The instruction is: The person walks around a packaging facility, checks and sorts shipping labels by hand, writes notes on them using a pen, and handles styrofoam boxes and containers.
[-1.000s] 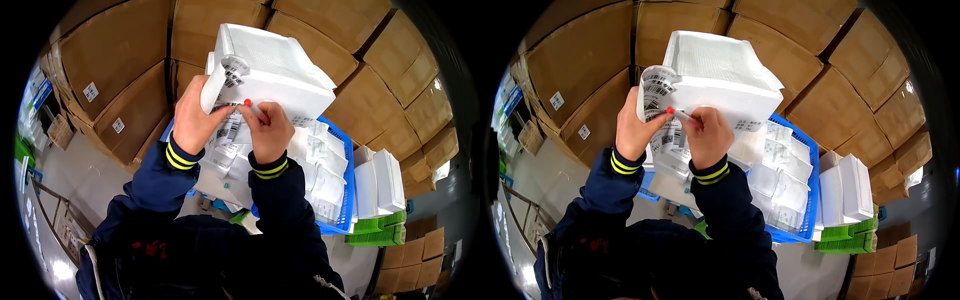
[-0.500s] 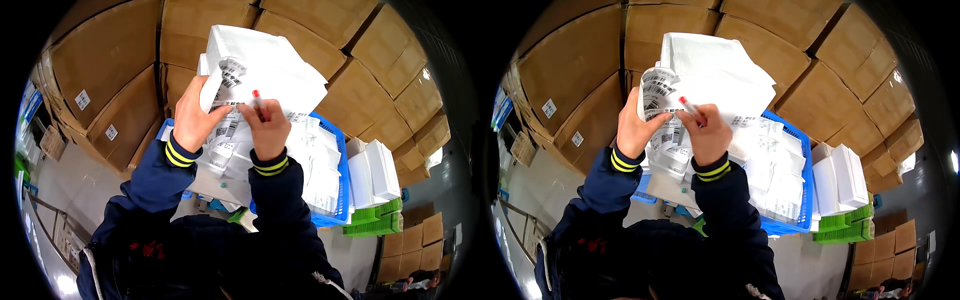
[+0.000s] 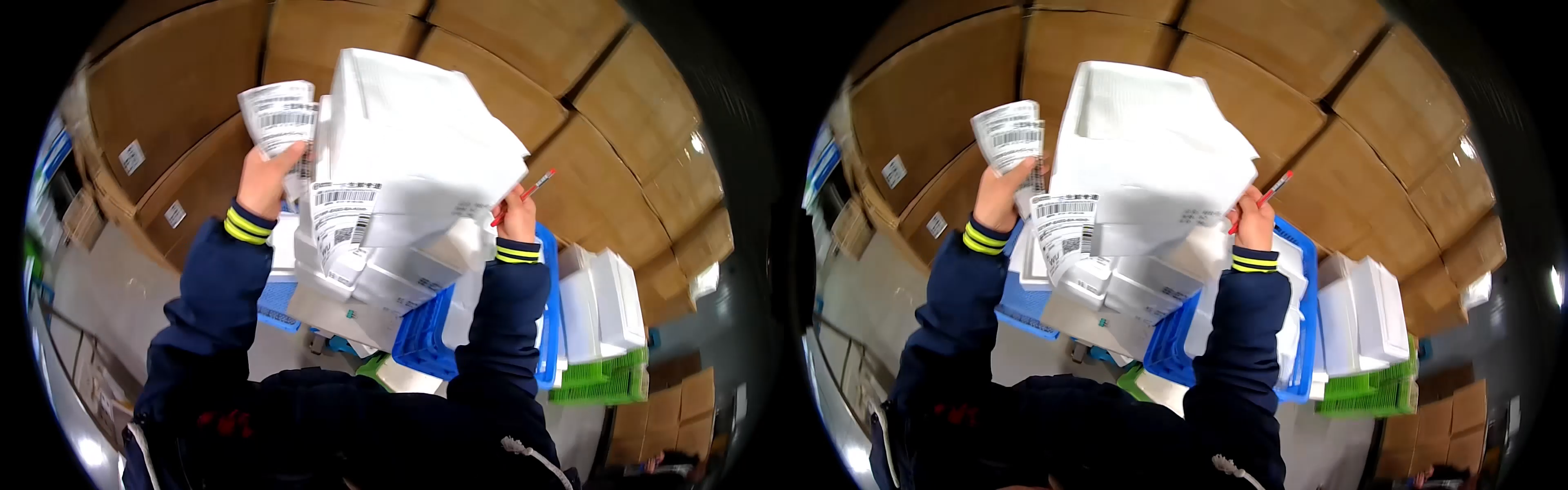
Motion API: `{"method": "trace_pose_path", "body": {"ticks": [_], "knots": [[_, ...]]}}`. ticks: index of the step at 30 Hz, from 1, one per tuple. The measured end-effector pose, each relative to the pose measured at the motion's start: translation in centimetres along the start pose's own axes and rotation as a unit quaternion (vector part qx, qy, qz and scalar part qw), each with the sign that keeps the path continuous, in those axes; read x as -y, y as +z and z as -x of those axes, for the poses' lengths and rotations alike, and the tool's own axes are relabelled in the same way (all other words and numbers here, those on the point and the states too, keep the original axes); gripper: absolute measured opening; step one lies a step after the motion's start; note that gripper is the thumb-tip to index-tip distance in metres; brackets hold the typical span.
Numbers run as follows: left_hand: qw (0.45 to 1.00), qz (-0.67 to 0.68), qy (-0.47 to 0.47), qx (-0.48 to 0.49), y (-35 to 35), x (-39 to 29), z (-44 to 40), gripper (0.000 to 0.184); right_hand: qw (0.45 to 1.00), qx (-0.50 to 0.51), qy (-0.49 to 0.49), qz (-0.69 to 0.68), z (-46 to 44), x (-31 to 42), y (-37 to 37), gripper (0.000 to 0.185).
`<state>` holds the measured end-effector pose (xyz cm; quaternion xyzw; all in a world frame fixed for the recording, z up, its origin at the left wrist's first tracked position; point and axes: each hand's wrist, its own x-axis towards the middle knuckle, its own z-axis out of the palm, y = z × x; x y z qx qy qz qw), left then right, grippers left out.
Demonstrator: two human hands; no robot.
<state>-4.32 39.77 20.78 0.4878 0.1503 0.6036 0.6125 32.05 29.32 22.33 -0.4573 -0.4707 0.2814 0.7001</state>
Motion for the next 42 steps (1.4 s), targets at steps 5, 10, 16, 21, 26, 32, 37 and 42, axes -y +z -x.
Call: {"method": "trace_pose_path", "body": {"ticks": [5,10,16,21,26,32,37,42], "knots": [[0.986,-0.158,0.047,-0.031,2.6,0.5,-1.2,0.026,0.958,0.112,-0.212,0.155,-4.4,-0.2,1.9,0.028],[0.967,-0.185,0.131,-0.119,3.6,1.9,-1.5,0.029,0.911,0.146,-0.264,0.283,-5.6,0.8,-0.4,0.029],[0.91,-0.232,0.245,-0.243,3.9,-2.1,5.7,0.033,0.877,0.185,-0.355,0.267,-2.5,-0.5,3.4,0.031],[0.91,-0.124,0.32,-0.232,1.3,-9.7,18.2,0.032,0.863,0.293,-0.381,0.154,7.9,-3.7,17.5,0.033],[0.735,-0.308,0.365,-0.482,-1.3,-11.9,35.1,0.037,0.793,0.485,-0.369,0.005,23.0,-7.1,29.5,0.034],[0.491,-0.33,0.294,-0.751,-2.7,-10.2,60.6,0.032,0.632,0.675,-0.346,-0.159,44.4,-5.7,39.1,0.036],[0.327,-0.225,0.331,-0.856,1.0,-4.3,76.9,0.034,0.487,0.797,-0.285,-0.215,61.0,-5.4,39.9,0.038],[0.065,-0.25,0.22,-0.941,2.7,-4.4,81.5,0.038,0.323,0.931,-0.018,-0.169,75.4,-9.9,43.9,0.037]]}}
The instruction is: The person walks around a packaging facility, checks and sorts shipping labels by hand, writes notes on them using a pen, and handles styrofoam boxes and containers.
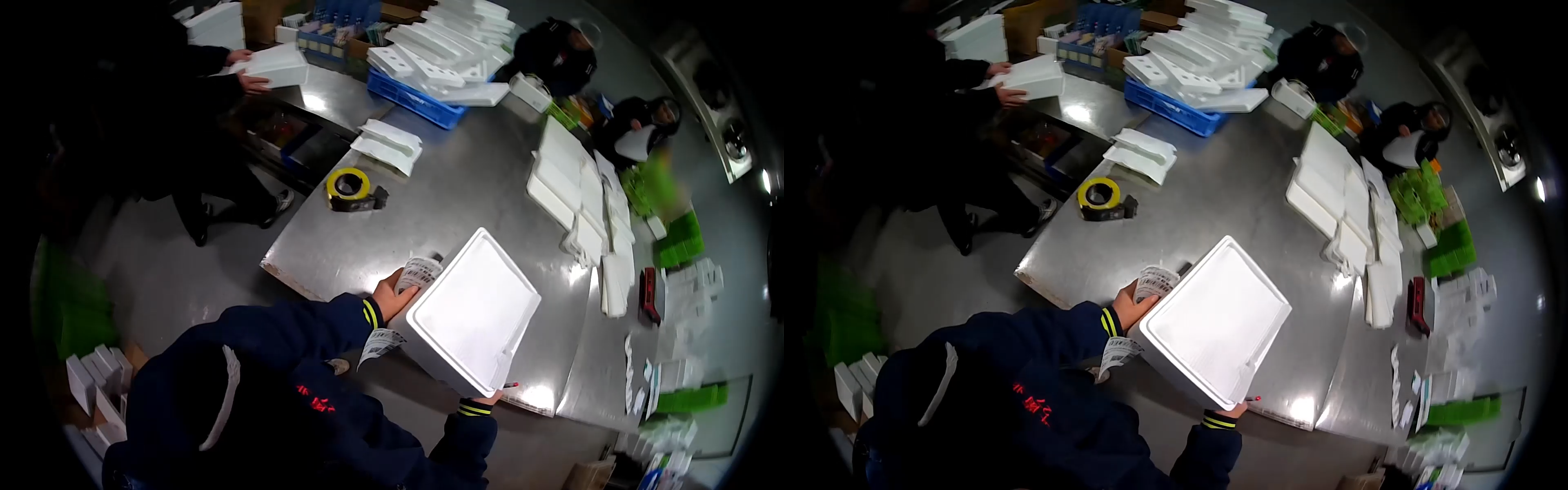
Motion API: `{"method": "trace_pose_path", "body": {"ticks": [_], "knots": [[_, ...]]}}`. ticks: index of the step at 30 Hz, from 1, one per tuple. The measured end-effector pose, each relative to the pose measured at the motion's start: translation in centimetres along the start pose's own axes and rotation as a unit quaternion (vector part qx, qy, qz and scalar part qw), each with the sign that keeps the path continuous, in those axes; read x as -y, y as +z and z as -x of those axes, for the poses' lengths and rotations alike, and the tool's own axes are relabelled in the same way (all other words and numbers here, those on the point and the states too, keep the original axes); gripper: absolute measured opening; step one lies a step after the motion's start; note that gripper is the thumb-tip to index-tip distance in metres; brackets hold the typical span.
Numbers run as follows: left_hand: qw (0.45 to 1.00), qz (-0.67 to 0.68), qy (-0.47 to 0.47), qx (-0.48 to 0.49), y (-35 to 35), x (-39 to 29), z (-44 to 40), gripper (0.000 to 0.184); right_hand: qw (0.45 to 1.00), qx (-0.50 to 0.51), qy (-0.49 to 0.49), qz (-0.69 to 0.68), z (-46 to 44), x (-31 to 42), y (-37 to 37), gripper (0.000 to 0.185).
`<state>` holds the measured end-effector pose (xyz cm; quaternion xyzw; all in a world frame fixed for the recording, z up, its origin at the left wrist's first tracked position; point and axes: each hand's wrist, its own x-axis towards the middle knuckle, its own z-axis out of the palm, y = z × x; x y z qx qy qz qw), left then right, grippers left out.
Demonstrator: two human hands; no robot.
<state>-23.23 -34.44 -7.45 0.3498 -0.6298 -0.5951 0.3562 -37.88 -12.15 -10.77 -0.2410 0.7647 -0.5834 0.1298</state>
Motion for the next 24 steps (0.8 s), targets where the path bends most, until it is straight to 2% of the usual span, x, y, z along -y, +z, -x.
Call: {"method": "trace_pose_path", "body": {"ticks": [1,2,3,4,5,7,8,9,10,11,12,13,14,16,18,19,20,21,22,24], "knots": [[1.0,-0.018,-0.015,-0.01,-2.0,1.5,-1.5,0.04,0.997,0.035,0.023,-0.064,-2.1,-0.9,-1.3,0.037],[0.998,-0.034,-0.04,-0.017,-3.6,3.5,-2.4,0.042,0.988,0.047,0.113,-0.097,-2.9,-1.7,0.5,0.036],[0.997,-0.055,-0.046,-0.022,-4.0,5.8,-2.9,0.043,0.927,0.015,0.203,-0.314,-4.0,-3.2,2.1,0.036],[0.995,-0.079,-0.052,-0.029,-4.0,7.3,-3.2,0.043,0.941,0.038,0.228,-0.247,-5.4,-5.9,2.3,0.039],[0.992,-0.096,-0.074,-0.021,-4.1,5.4,-3.1,0.045,0.94,0.053,0.227,-0.249,-6.2,-8.8,2.2,0.039],[0.99,-0.124,-0.032,-0.057,-2.5,9.5,-5.5,0.043,0.79,0.081,0.298,-0.529,-9.9,-12.7,3.5,0.039],[0.986,-0.152,-0.007,-0.07,-2.1,11.0,-6.1,0.042,0.789,0.097,0.303,-0.526,-11.4,-11.6,3.9,0.039],[0.981,-0.183,-0.008,-0.062,-2.0,9.0,-7.5,0.038,0.907,0.111,0.217,-0.343,-12.4,-8.1,4.4,0.036],[0.981,-0.173,0.011,-0.087,-1.5,8.7,-9.3,0.034,0.946,0.136,0.155,-0.249,-14.0,-7.7,5.1,0.034],[0.976,-0.205,-0.018,-0.066,-1.8,8.3,-11.2,0.033,0.973,0.148,0.091,-0.151,-15.5,-7.2,5.9,0.032],[0.975,-0.213,-0.019,-0.061,-2.4,7.0,-12.3,0.032,0.977,0.193,0.001,-0.092,-17.1,-8.0,6.7,0.034],[0.967,-0.235,-0.007,-0.099,-3.4,7.5,-13.3,0.032,0.972,0.215,-0.002,-0.096,-18.4,-8.1,6.6,0.034],[0.956,-0.254,0.005,-0.144,-4.8,7.4,-13.3,0.029,0.964,0.238,0.044,-0.106,-19.4,-8.1,6.6,0.037],[0.981,-0.078,-0.097,-0.149,-9.1,3.4,-10.2,0.032,0.938,0.299,0.123,-0.124,-22.1,-7.0,8.8,0.045],[0.972,-0.038,-0.107,-0.205,-13.4,3.0,-5.8,0.032,0.961,0.217,0.131,-0.11,-23.9,-6.0,8.8,0.045],[0.959,0.123,-0.081,-0.241,-15.8,4.4,-2.8,0.037,0.974,0.18,0.104,-0.091,-24.4,-4.6,8.7,0.043],[0.958,0.078,-0.092,-0.261,-17.6,1.9,1.1,0.043,0.984,0.139,0.075,-0.077,-24.2,-2.9,8.5,0.04],[0.954,0.122,-0.094,-0.256,-19.6,2.9,4.6,0.044,0.982,0.159,0.013,-0.1,-23.8,-1.5,8.7,0.038],[0.93,0.184,-0.086,-0.306,-20.3,2.5,8.9,0.04,0.975,0.178,-0.047,-0.123,-23.1,0.1,9.0,0.035],[0.92,0.195,-0.096,-0.327,-21.1,1.0,16.5,0.044,0.96,0.232,-0.074,-0.138,-18.8,6.1,11.8,0.03]]}}
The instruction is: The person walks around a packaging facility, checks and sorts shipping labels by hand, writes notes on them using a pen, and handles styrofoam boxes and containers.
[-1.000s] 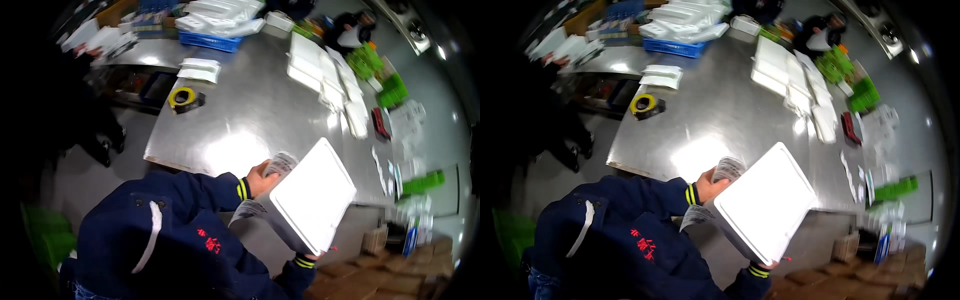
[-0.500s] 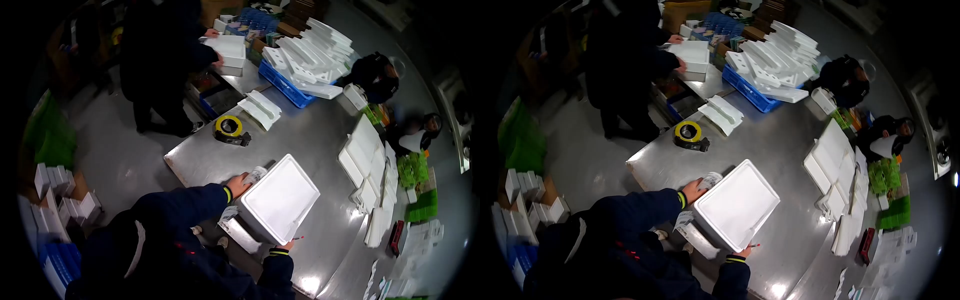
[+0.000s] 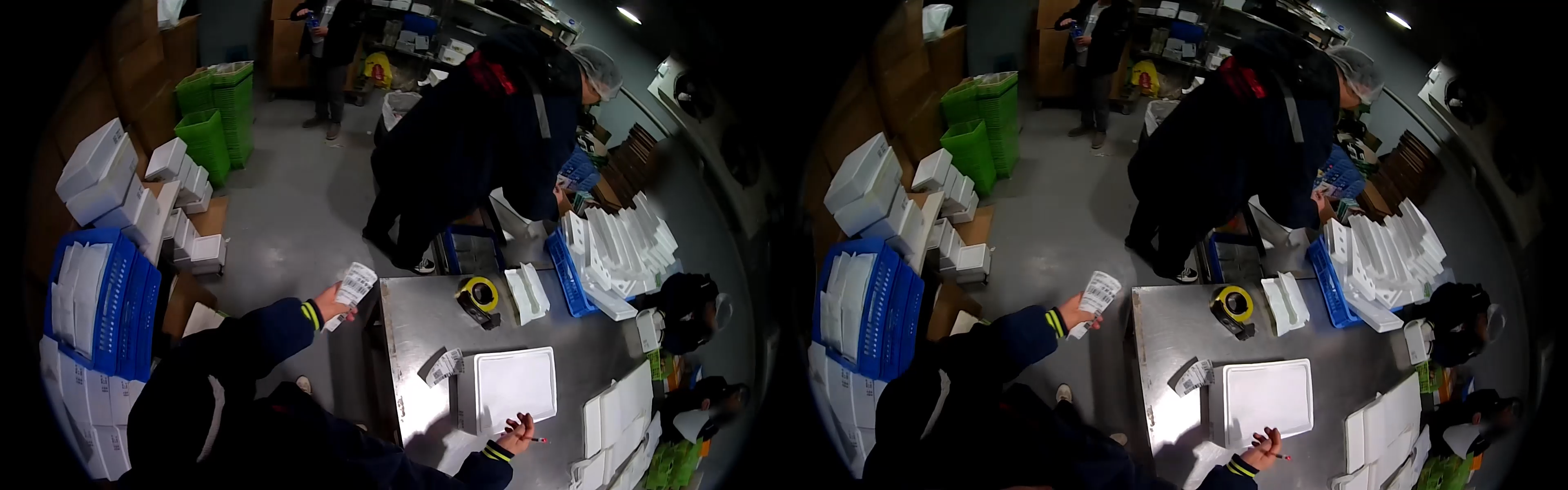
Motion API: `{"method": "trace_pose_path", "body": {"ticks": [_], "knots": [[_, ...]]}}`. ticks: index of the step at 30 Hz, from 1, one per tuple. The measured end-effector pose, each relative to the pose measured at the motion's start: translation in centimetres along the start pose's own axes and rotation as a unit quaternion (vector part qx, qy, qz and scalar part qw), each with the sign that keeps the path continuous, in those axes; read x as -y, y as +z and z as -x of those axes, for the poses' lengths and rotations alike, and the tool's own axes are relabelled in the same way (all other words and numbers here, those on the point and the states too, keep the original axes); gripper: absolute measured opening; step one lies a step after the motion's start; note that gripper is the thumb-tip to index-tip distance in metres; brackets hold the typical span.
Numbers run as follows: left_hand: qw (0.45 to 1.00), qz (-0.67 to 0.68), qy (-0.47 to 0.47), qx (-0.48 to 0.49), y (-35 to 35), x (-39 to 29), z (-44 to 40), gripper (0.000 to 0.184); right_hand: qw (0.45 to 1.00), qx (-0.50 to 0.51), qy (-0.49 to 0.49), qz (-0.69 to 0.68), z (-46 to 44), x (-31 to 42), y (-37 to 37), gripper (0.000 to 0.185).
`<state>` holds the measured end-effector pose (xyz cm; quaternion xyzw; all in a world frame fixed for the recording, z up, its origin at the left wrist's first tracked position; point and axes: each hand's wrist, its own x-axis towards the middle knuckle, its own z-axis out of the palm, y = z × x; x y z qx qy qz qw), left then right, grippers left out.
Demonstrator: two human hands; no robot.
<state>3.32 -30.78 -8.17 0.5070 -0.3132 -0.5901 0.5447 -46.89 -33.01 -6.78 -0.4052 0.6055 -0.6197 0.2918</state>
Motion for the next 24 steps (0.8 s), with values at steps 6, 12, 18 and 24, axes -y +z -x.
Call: {"method": "trace_pose_path", "body": {"ticks": [6,12,18,24], "knots": [[0.992,0.111,0.004,-0.052,-6.5,-1.6,14.9,0.037,0.89,0.438,0.038,-0.117,8.8,6.3,19.4,0.024],[0.989,0.133,0.04,-0.047,-9.7,-2.4,19.4,0.026,0.702,0.705,0.078,-0.062,26.1,10.5,32.7,0.031],[0.992,0.106,0.058,0.043,-15.1,-5.3,20.1,0.027,0.591,0.785,0.131,-0.134,32.4,14.4,41.3,0.024],[0.987,0.136,0.062,0.056,-19.3,-6.4,18.0,0.028,0.543,0.816,0.18,-0.079,33.6,13.8,47.4,0.022]]}}
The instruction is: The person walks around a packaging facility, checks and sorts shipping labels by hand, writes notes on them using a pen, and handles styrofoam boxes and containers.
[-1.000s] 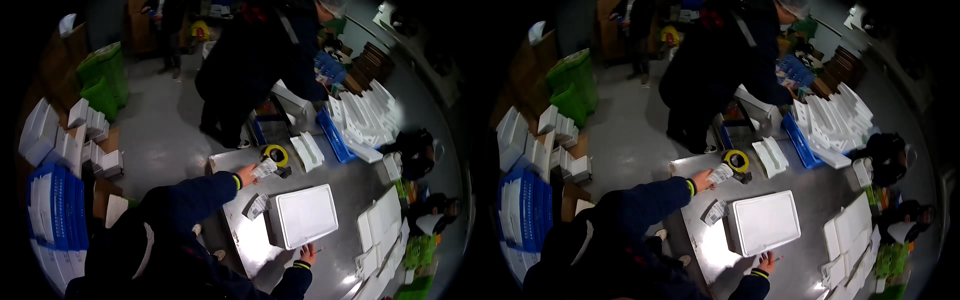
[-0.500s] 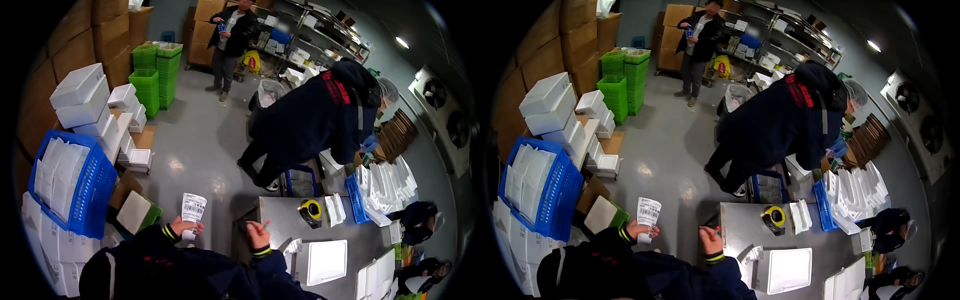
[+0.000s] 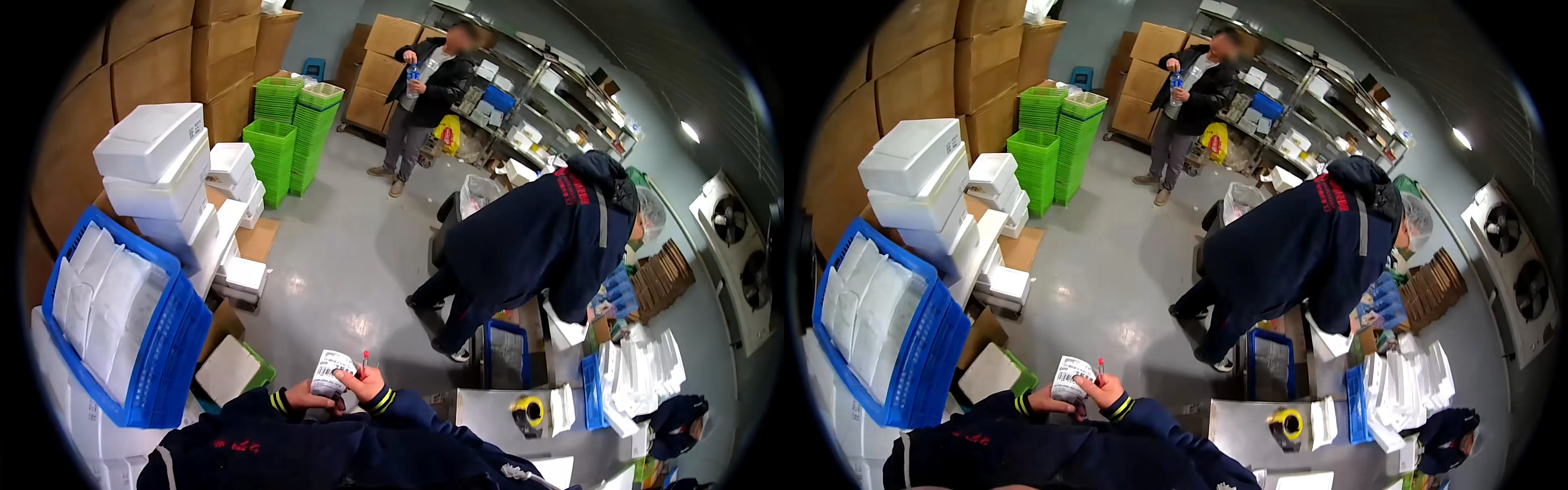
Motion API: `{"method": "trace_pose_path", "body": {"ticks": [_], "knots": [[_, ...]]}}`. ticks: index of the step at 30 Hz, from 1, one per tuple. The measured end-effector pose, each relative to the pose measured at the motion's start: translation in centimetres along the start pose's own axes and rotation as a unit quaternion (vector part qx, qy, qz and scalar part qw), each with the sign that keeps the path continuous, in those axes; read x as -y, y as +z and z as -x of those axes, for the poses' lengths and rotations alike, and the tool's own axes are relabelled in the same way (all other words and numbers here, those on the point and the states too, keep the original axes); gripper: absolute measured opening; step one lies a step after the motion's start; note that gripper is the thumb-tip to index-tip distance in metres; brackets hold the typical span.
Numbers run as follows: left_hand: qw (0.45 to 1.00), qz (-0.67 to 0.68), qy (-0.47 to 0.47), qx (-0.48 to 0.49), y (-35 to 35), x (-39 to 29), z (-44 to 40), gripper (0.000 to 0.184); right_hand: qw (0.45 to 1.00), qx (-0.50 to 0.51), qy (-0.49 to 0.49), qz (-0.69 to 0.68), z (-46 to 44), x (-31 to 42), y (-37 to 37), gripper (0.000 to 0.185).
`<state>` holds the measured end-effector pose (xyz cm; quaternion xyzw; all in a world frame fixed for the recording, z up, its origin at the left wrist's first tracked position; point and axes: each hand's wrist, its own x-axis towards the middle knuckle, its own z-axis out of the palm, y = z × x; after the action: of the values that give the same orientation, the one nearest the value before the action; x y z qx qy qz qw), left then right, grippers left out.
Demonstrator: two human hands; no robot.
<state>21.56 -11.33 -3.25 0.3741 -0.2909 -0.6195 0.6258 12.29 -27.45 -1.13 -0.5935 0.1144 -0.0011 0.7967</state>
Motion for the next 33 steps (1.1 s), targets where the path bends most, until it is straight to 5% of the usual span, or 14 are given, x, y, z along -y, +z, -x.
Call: {"method": "trace_pose_path", "body": {"ticks": [4,11,16,20,28,33], "knots": [[0.998,0.039,0.012,-0.046,-3.4,-1.2,-3.4,0.029,0.99,-0.048,-0.131,0.019,-5.1,1.3,-1.5,0.029],[0.994,0.094,0.02,-0.059,-9.2,-6.6,-15.1,0.035,0.95,-0.117,-0.196,0.215,-17.2,4.9,-10.1,0.023],[0.972,0.227,-0.056,-0.026,-10.9,-12.1,-21.7,0.041,0.965,-0.117,-0.178,0.154,-22.6,9.1,-15.6,0.018],[0.954,0.294,-0.046,-0.035,-14.8,-13.8,-24.4,0.049,0.954,-0.106,-0.139,0.243,-27.6,8.6,-17.7,0.019],[0.965,0.24,-0.058,-0.092,-25.0,-20.7,-27.9,0.035,0.98,-0.015,-0.13,0.151,-41.0,11.8,-17.8,0.028],[0.97,0.234,-0.027,-0.055,-30.6,-28.1,-30.2,0.038,0.941,-0.08,-0.21,0.251,-49.5,16.5,-17.8,0.02]]}}
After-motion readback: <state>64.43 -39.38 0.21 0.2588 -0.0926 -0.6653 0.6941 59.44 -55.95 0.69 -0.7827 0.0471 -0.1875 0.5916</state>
